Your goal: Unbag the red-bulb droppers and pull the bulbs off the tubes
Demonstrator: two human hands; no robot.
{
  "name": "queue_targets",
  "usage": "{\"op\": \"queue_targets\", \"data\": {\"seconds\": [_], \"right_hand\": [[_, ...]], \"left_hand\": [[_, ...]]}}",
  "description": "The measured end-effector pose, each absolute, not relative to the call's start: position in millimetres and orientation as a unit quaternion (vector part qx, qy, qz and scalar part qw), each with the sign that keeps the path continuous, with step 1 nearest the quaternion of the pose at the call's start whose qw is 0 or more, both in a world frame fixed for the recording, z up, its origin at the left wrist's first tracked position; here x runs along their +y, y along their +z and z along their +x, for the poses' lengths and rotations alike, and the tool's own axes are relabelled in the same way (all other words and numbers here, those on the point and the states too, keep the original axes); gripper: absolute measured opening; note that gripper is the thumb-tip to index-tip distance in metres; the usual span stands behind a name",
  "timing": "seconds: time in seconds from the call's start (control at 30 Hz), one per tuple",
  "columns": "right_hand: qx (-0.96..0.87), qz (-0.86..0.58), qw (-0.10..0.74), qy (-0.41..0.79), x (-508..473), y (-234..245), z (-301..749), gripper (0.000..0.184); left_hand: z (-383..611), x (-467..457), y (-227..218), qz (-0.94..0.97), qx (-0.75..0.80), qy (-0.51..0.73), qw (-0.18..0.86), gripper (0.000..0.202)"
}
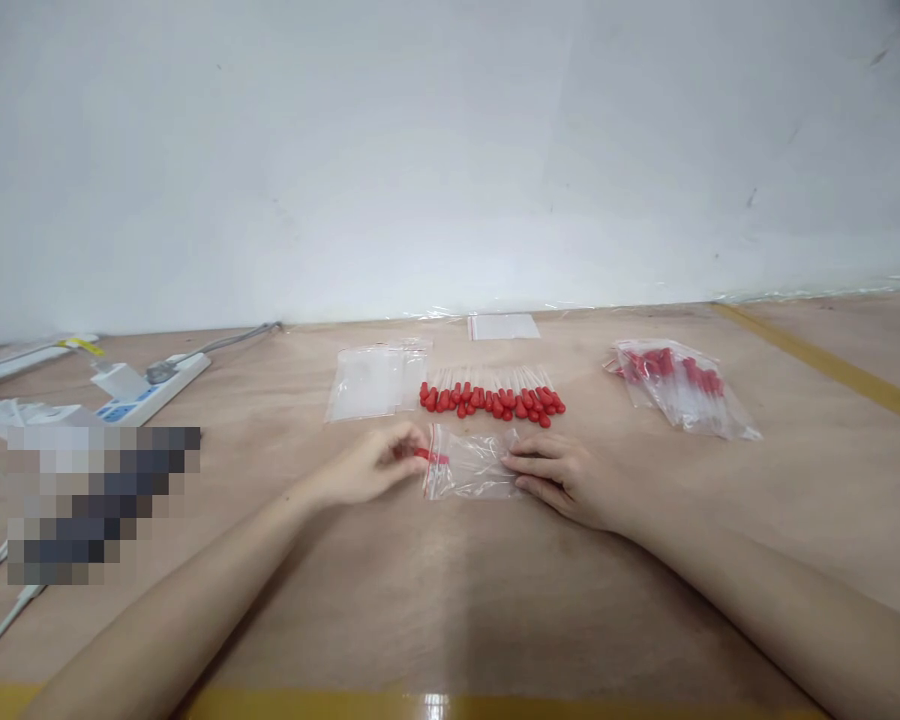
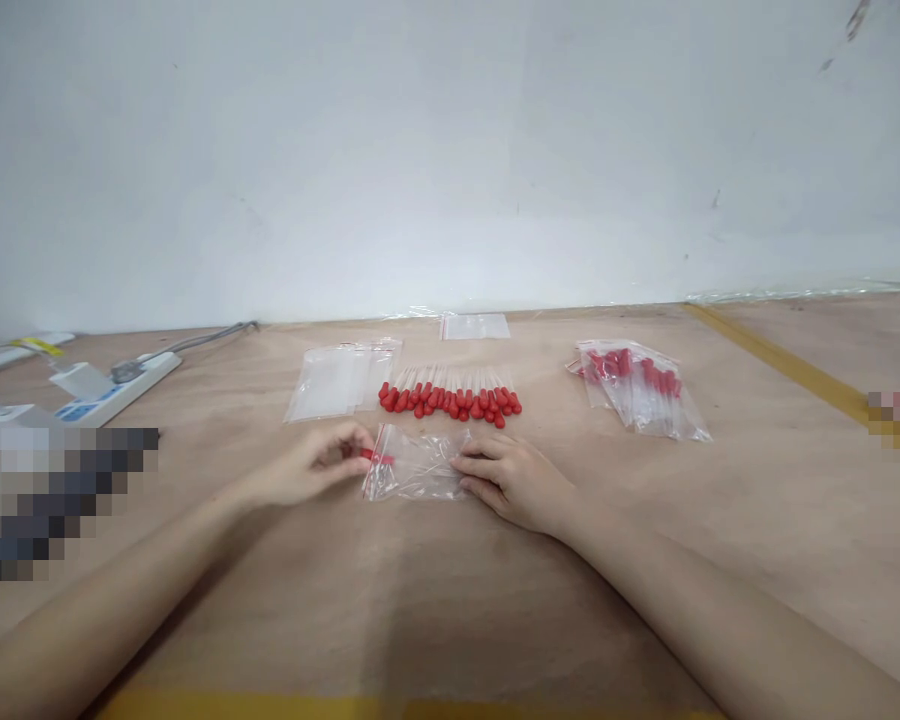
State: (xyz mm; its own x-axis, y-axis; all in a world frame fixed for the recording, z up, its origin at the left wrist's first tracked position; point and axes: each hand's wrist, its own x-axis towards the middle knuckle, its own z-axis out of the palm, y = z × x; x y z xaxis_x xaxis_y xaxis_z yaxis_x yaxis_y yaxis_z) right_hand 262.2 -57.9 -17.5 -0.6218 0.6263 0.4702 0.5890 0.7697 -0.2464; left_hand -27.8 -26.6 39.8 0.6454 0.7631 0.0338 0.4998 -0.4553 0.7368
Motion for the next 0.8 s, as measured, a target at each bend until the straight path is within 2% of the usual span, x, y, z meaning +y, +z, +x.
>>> {"op": "queue_targets", "data": {"seconds": [0.1,0.23,0.3,0.5,0.63,0.8], "right_hand": [[-0.898,-0.341,0.276,0.031,-58.9,-16.7,263.0,0.029],[-0.899,-0.338,0.277,0.026,-59.5,-15.7,263.0,0.029],[-0.9,-0.336,0.275,0.025,-59.6,-15.1,262.8,0.028],[-0.9,-0.339,0.272,0.016,-60.8,-12.6,262.0,0.028],[-0.902,-0.338,0.268,0.015,-61.4,-11.8,261.9,0.029],[-0.91,-0.337,0.24,0.028,-62.8,-8.0,261.4,0.035]], "left_hand": [[-62.0,-7.8,64.8,0.803,0.417,0.227,0.36,0.024],[-89.9,19.5,71.2,0.681,0.504,0.472,0.245,0.028],[-85.7,29.2,58.5,0.64,0.524,0.526,0.2,0.027],[-46.2,45.5,10.4,0.696,0.546,0.409,0.225,0.034],[-38.4,46.1,6.2,0.734,0.528,0.345,0.251,0.046],[-26.6,9.2,23.8,0.765,0.524,0.349,0.137,0.035]]}}
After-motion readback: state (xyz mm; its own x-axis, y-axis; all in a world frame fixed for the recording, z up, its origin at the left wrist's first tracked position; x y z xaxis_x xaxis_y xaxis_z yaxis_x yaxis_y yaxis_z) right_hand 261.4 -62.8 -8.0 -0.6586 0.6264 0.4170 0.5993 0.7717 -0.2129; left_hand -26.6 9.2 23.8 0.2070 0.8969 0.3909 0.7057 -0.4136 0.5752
